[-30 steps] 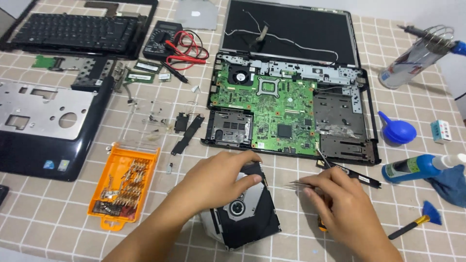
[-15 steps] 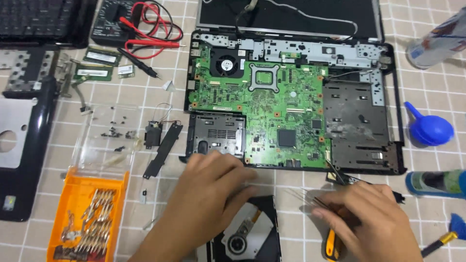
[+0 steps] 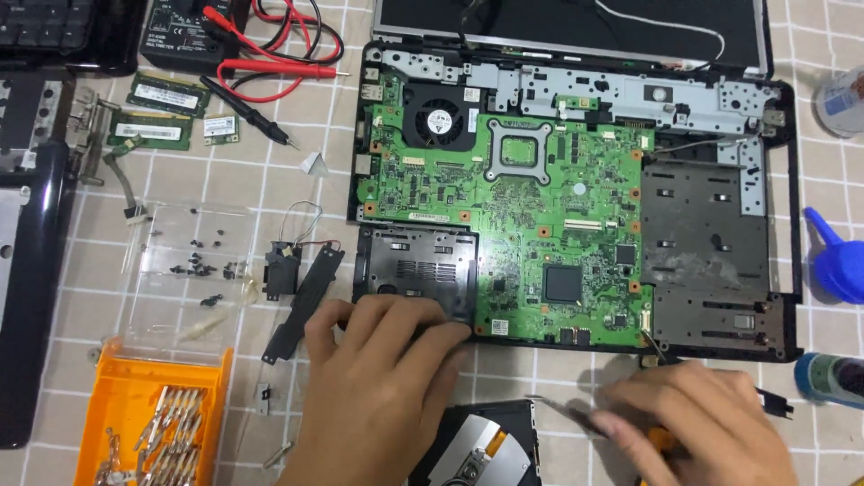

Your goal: Disassembling a laptop optical disk drive by removing screws and disconnecting internal ribbon cables.

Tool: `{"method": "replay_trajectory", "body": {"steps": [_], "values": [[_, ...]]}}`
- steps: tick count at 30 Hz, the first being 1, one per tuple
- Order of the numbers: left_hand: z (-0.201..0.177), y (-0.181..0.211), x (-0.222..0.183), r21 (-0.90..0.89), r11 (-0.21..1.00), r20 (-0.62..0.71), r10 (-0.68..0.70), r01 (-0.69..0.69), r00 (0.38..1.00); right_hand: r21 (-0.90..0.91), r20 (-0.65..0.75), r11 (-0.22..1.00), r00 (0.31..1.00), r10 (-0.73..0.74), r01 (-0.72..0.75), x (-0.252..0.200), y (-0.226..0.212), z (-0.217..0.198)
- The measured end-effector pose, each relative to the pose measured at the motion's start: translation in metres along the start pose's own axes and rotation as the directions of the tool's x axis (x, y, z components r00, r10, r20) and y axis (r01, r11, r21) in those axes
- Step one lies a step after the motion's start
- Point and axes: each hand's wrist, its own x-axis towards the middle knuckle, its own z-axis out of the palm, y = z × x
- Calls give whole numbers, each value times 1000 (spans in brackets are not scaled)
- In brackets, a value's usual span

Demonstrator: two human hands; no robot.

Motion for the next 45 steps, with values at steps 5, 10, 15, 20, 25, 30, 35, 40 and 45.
{"method": "replay_trajectory", "body": {"steps": [5,10,15,20,25,30,35,40,45], "values": [[2,-5,0,-15,1000,-19,14,-15,1000,-54,125,982,977,-173,181,39,-4,-23],[0,-9,-1,8,997,-82,76,-76,994,3,111,890,885,-452,455,94,-19,-10],[1,-14,-7,-4,994,-99,104,-105,990,-41,225,879,862,-454,474,120,-32,1],[-1,-13,-6,7,997,-49,80,-80,996,-75,227,866,855,-467,494,120,-37,8],[0,-12,-8,10,988,-231,149,-151,961,-34,191,889,876,-444,458,118,-34,16],[-5,-9,-9,-82,966,-237,219,-244,946,7,146,900,890,-432,436,114,-26,23],[-8,-5,-13,-231,877,-81,414,-421,907,-73,77,867,870,-487,492,113,-16,35],[1,4,-17,-212,869,5,458,-447,889,-185,67,818,838,-542,544,111,-17,34],[5,11,-16,-165,871,5,471,-464,882,-125,45,804,812,-581,582,110,-19,33]]}}
